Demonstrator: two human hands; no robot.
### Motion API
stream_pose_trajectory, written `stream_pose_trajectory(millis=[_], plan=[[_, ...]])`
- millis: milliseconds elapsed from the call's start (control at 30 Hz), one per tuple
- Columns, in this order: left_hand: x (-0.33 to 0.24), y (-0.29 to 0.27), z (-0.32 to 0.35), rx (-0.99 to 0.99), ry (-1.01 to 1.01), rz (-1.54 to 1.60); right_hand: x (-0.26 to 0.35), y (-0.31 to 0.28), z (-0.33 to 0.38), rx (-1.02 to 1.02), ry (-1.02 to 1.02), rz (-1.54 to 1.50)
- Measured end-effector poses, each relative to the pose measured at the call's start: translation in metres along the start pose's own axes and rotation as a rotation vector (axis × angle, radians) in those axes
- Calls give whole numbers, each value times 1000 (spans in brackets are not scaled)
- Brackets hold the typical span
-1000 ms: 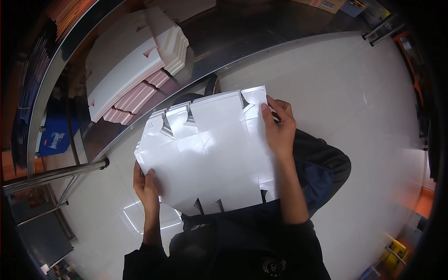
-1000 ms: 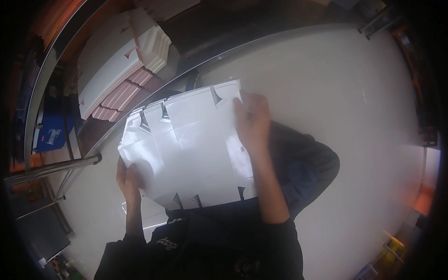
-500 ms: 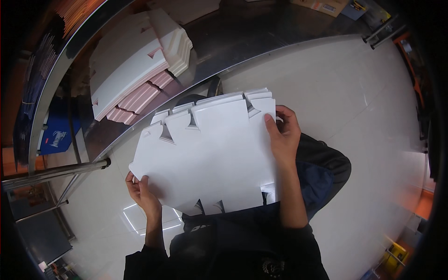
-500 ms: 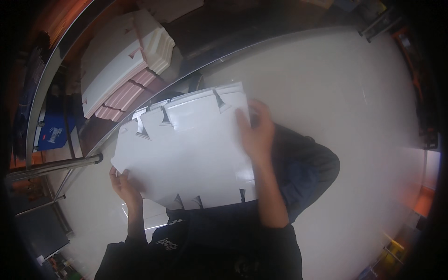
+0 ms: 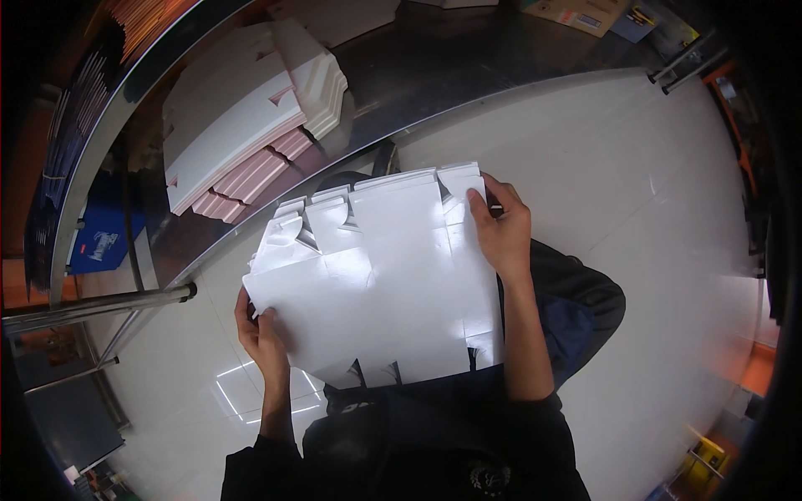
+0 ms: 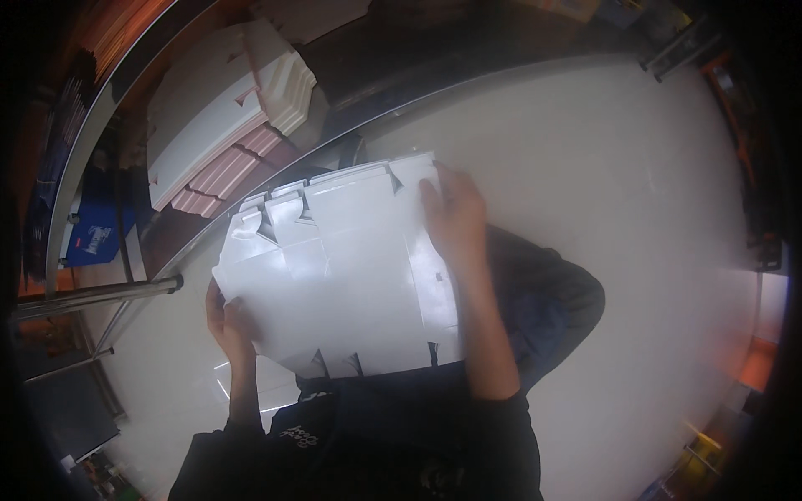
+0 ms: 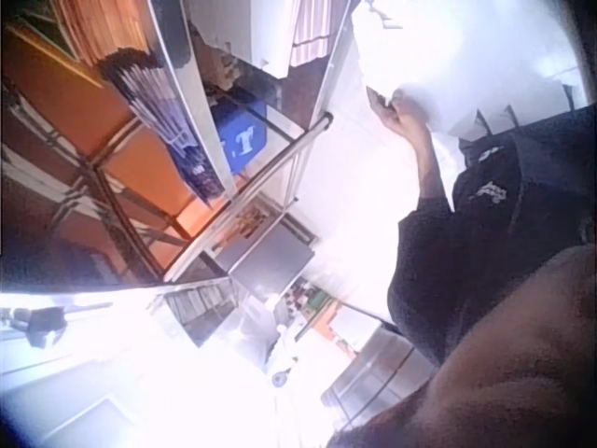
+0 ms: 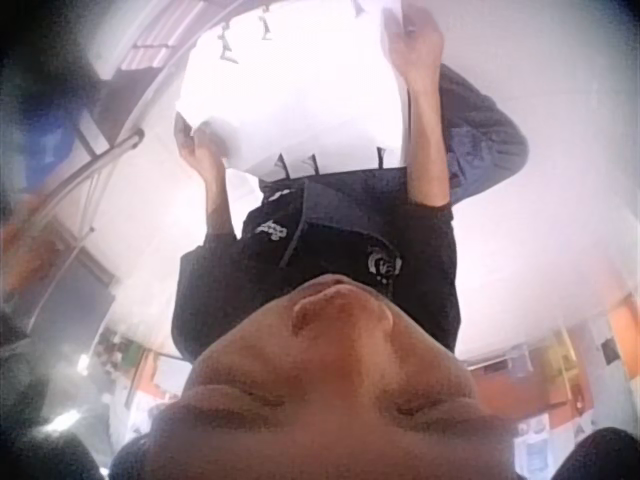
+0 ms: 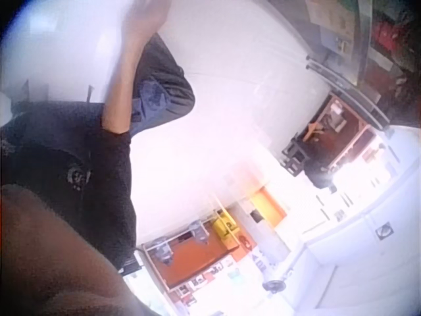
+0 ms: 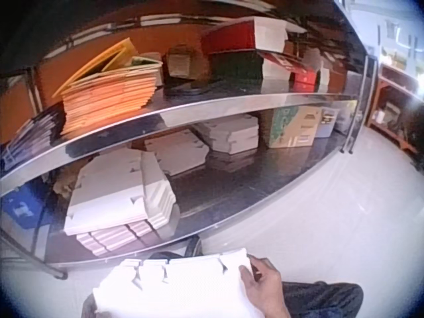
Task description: The person picks up flat-packed white cardboard boxes from a shelf and sits on the floor to assemble them. They fold the flaps and tabs to form the box shape, then insert a red printed box into the white one. The person repeats this process with multiple boxes, stacking the assembled units.
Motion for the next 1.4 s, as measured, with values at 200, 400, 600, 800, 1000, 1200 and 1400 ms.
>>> stream_pose_trajectory(millis=[200,400,600,800,1000,1200,1400], plan=[[5,2,2,56,-14,-97,-6,4,6,-52,119,-109],[7,5,1,66,-26,-61,-19,6,-12,27,383,-325],[15,3,1,57,-8,-100,-8,-4,-9,-73,155,-172],[15,3,2,68,6,-93,6,-4,1,-134,53,-94],[15,3,3,73,-11,-87,3,-1,5,-132,132,-288],[15,4,2,78,-20,-38,7,1,5,51,462,-748],[15,5,1,82,-32,12,14,1,-1,77,428,-799]])
Point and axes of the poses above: each hand's wrist, its own z-axis away from the middle knuckle, its own y-axis out of the palm, x = y × z, the point moved 8 cm from there along -z, towards the middle knuckle, and after that the axes turned 1 degree about y, right-handed, at the moved point
